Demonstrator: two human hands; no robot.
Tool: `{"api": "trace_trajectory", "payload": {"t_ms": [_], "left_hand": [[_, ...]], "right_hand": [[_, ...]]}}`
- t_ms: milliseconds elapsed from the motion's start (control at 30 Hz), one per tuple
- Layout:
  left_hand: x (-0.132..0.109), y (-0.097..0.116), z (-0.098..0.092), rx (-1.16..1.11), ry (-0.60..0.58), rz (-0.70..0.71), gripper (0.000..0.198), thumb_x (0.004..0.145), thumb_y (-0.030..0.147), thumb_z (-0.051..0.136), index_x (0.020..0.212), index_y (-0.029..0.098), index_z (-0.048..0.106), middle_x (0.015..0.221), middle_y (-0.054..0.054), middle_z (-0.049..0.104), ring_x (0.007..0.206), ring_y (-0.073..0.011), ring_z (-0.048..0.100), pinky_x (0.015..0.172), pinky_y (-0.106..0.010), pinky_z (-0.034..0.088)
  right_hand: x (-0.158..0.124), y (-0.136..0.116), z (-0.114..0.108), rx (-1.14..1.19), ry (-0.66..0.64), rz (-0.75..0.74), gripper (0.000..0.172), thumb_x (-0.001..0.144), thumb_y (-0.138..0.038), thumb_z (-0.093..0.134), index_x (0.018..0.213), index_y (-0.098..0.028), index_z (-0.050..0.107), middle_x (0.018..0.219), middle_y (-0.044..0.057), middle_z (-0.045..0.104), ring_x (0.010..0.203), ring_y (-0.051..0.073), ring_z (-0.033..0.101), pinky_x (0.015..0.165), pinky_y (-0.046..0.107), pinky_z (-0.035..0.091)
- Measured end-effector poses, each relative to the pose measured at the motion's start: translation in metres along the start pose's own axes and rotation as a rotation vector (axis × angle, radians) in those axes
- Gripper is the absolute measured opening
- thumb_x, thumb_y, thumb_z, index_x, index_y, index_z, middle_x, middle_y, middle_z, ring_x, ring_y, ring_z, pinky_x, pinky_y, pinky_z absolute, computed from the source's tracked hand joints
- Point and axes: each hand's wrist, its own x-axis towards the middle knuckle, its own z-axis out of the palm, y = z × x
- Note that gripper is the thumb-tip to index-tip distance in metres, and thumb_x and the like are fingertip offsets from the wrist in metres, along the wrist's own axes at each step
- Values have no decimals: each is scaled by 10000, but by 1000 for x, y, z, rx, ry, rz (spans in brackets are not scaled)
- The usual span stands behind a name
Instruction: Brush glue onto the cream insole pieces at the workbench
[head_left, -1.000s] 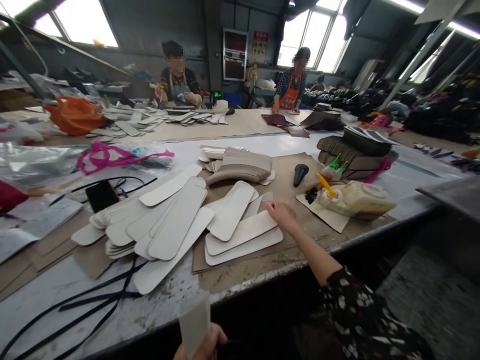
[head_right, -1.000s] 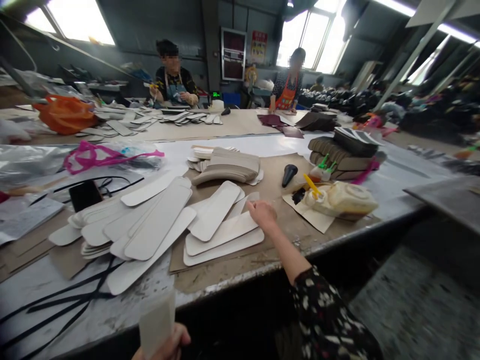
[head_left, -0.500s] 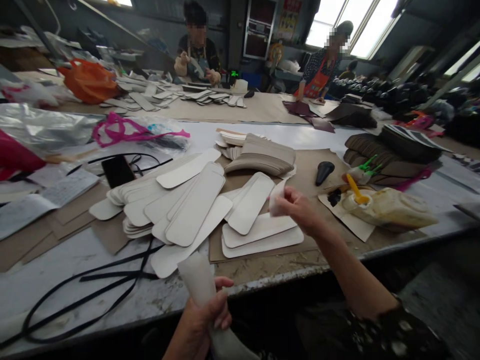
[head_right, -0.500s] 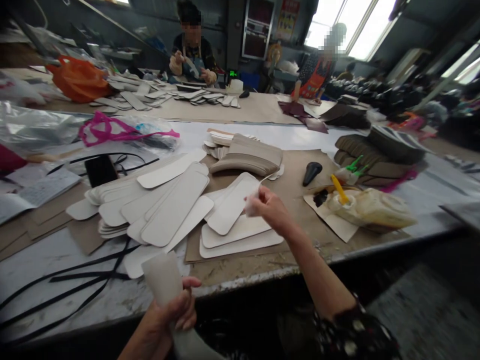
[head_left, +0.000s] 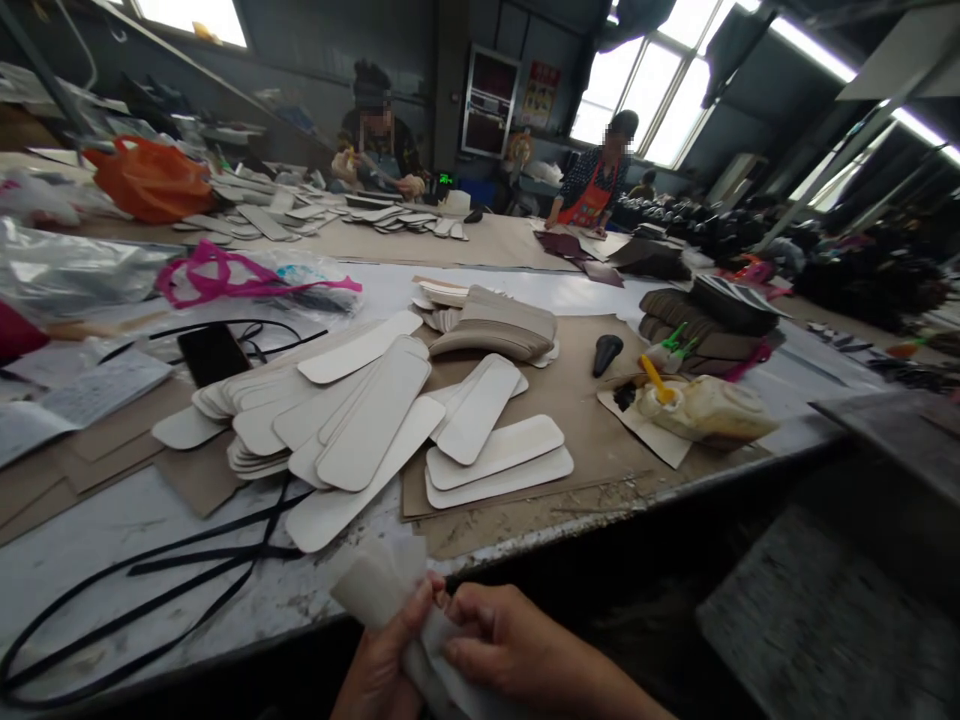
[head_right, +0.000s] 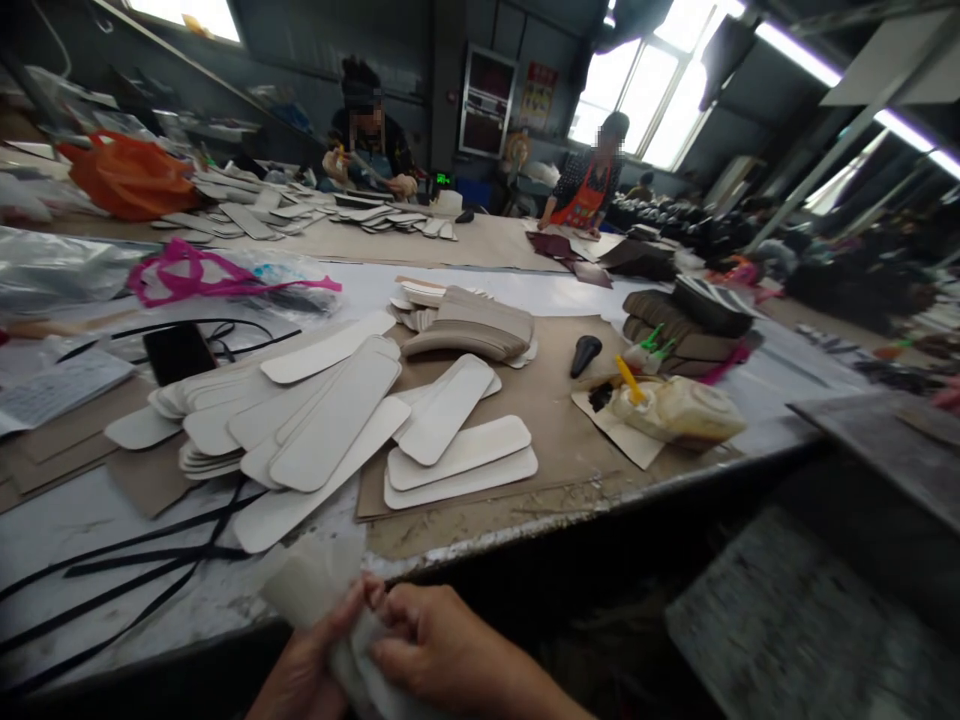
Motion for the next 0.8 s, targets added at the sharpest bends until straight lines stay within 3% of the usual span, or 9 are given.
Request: {"api": "trace_trajectory", "payload": {"t_ms": [100, 167, 200, 233, 300, 367, 467, 633, 800], "left_hand": [[2, 0, 0, -28, 24, 20, 367, 518, 337, 832, 783, 154, 657, 698, -7, 639, 680, -152, 596, 665, -260, 510], [6, 2, 0, -19, 28, 80, 376, 543, 362, 818, 791, 142, 640, 561, 32, 550, 581, -116, 540, 629, -258, 503], [8, 3, -1, -3, 35, 109, 372, 565, 373, 806, 781, 130, 625, 509, 53, 490, 533, -93, 497, 595, -238, 489], [12, 5, -1, 27, 49, 135, 372, 586, 383, 792, 773, 120, 607, 481, 69, 440, 497, -74, 455, 553, -214, 463], [21, 9, 1, 114, 84, 189, 407, 606, 397, 777, 821, 119, 572, 472, 82, 417, 463, -57, 411, 483, -179, 399], [32, 17, 6, 198, 122, 255, 502, 588, 407, 784, 929, 131, 540, 453, 91, 429, 440, -59, 406, 461, -175, 368], [51, 31, 16, 294, 143, 313, 561, 571, 437, 774, 961, 127, 517, 390, 104, 407, 391, -68, 389, 435, -185, 349], [73, 46, 27, 371, 120, 224, 411, 571, 432, 764, 681, 167, 469, 365, 92, 386, 342, -68, 364, 381, -196, 327], [78, 39, 25, 403, 151, 233, 374, 610, 417, 735, 629, 171, 454, 339, 102, 348, 319, -42, 299, 359, -176, 287]], "right_hand": [[1, 7, -26, -201, 113, 8, 108, 780, -261, 537, 761, -167, 586, 623, -39, 522, 565, 88, 456, 508, 174, 345], [9, 13, -61, -419, 379, 49, 200, 842, -322, 484, 807, -168, 606, 700, 0, 601, 649, 124, 538, 608, 210, 399], [15, 17, -82, -565, 607, 131, 235, 867, -341, 445, 838, -168, 602, 740, 19, 621, 682, 140, 560, 658, 233, 409], [23, 22, -103, -629, 746, 195, 262, 888, -327, 399, 941, -149, 584, 872, 73, 629, 777, 175, 569, 725, 279, 404], [42, 34, -140, -673, 844, 269, 319, 892, -332, 373, 1067, -117, 532, 1030, 152, 592, 911, 229, 556, 776, 329, 387], [62, 45, -165, -678, 836, 309, 354, 887, -366, 370, 1075, -109, 524, 1022, 165, 593, 925, 249, 562, 760, 335, 391], [82, 58, -179, -678, 810, 331, 389, 879, -423, 356, 1031, -117, 542, 1006, 167, 598, 904, 251, 577, 719, 323, 401], [81, 68, -175, -626, 748, 335, 333, 833, -453, 394, 822, -165, 560, 764, 98, 631, 743, 235, 597, 645, 313, 403], [55, 75, -163, -524, 766, 242, 336, 794, -477, 363, 782, -183, 525, 734, 74, 636, 701, 216, 599, 657, 312, 441]]}}
